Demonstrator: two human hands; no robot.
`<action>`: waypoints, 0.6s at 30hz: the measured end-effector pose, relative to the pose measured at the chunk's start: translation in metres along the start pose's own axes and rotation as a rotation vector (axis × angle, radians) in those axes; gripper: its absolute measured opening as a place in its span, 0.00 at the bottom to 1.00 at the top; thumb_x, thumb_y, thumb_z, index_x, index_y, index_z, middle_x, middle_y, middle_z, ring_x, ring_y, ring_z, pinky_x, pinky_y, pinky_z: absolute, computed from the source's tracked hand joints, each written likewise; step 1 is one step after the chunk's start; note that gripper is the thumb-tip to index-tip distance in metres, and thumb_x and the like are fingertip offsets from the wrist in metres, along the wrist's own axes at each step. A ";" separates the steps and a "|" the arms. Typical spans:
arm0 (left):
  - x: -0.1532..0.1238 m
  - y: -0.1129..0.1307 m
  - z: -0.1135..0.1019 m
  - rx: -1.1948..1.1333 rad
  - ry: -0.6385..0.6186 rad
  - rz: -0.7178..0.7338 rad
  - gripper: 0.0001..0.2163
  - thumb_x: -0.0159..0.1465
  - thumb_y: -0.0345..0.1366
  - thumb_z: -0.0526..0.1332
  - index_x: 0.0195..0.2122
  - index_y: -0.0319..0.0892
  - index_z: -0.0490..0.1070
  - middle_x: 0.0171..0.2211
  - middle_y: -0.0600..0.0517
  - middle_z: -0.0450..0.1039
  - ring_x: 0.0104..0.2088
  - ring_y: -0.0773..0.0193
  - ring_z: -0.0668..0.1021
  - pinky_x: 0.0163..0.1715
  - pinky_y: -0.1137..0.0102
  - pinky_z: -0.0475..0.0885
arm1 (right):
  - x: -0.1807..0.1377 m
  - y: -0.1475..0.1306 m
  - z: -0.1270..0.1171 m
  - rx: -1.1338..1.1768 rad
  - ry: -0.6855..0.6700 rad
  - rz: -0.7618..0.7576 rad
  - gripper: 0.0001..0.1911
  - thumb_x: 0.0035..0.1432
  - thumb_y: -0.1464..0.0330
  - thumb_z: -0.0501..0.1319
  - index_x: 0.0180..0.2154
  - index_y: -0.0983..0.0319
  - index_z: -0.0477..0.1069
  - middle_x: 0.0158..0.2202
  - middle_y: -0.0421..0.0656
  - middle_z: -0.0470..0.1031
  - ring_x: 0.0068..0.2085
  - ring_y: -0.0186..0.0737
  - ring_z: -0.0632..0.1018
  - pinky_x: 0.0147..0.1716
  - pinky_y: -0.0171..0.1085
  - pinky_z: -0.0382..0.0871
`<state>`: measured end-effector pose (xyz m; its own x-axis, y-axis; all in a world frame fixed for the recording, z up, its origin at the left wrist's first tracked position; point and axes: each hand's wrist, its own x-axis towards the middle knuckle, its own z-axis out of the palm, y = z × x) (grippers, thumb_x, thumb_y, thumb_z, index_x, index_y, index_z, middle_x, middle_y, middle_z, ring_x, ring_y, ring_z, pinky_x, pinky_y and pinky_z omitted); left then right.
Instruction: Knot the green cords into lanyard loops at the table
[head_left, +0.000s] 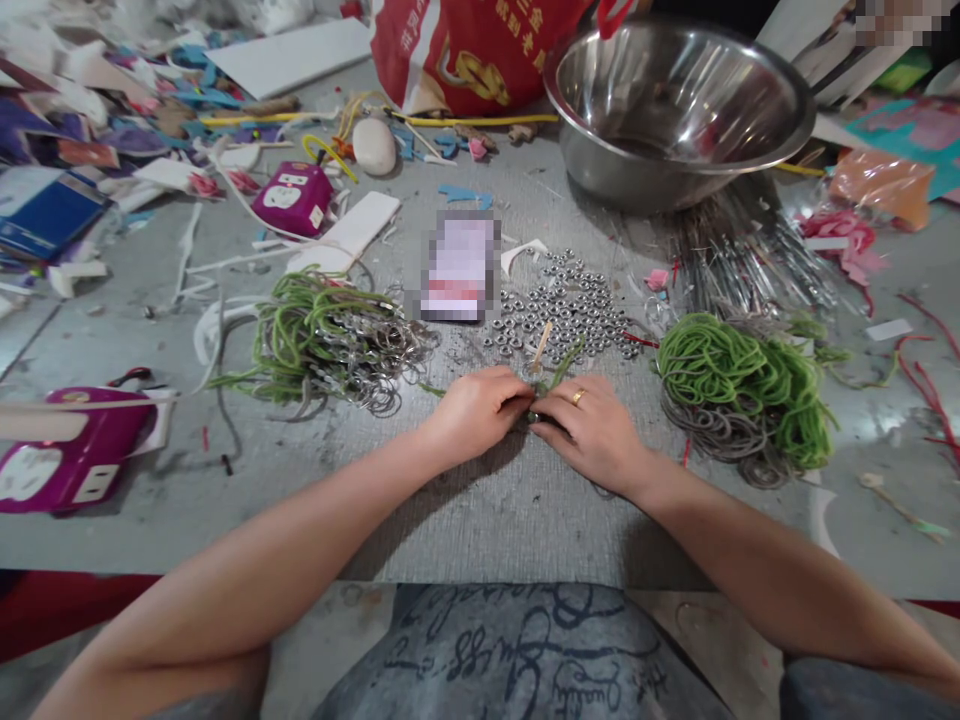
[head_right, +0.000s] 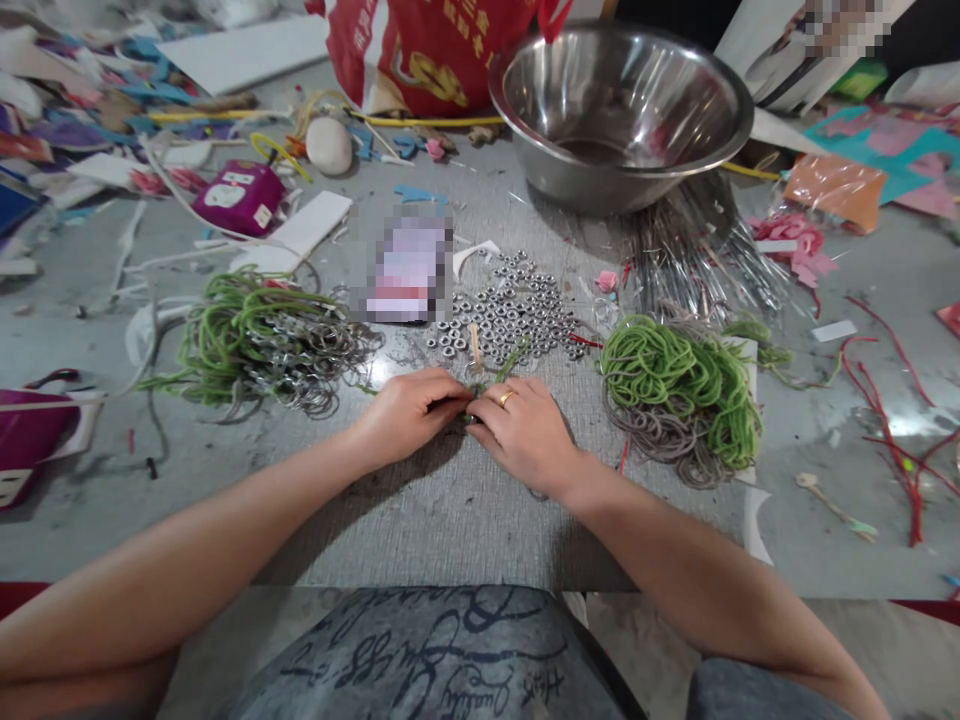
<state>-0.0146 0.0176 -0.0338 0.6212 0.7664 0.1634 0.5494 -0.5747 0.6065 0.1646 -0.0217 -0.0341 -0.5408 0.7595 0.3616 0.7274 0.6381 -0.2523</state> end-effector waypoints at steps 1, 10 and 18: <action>0.000 0.001 -0.001 0.022 -0.048 -0.010 0.07 0.60 0.28 0.56 0.31 0.39 0.75 0.28 0.50 0.74 0.31 0.64 0.76 0.31 0.71 0.70 | 0.000 0.000 -0.001 0.000 0.012 0.001 0.09 0.60 0.65 0.56 0.34 0.63 0.72 0.31 0.44 0.75 0.35 0.42 0.72 0.36 0.41 0.60; 0.001 0.015 -0.016 0.175 -0.311 -0.044 0.09 0.60 0.34 0.54 0.35 0.38 0.72 0.33 0.49 0.70 0.33 0.61 0.75 0.32 0.67 0.71 | 0.001 0.001 -0.005 -0.008 0.032 0.039 0.09 0.61 0.66 0.55 0.35 0.63 0.71 0.32 0.44 0.76 0.35 0.41 0.73 0.36 0.40 0.60; 0.001 0.011 -0.014 0.144 -0.273 -0.065 0.10 0.63 0.33 0.52 0.34 0.39 0.73 0.34 0.50 0.71 0.34 0.64 0.76 0.34 0.69 0.71 | 0.000 0.001 -0.007 -0.014 0.066 0.019 0.08 0.60 0.68 0.55 0.35 0.64 0.72 0.32 0.44 0.76 0.35 0.40 0.72 0.37 0.39 0.60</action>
<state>-0.0158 0.0160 -0.0167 0.6983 0.7089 -0.0993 0.6547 -0.5764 0.4889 0.1687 -0.0219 -0.0283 -0.4979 0.7611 0.4157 0.7436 0.6214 -0.2470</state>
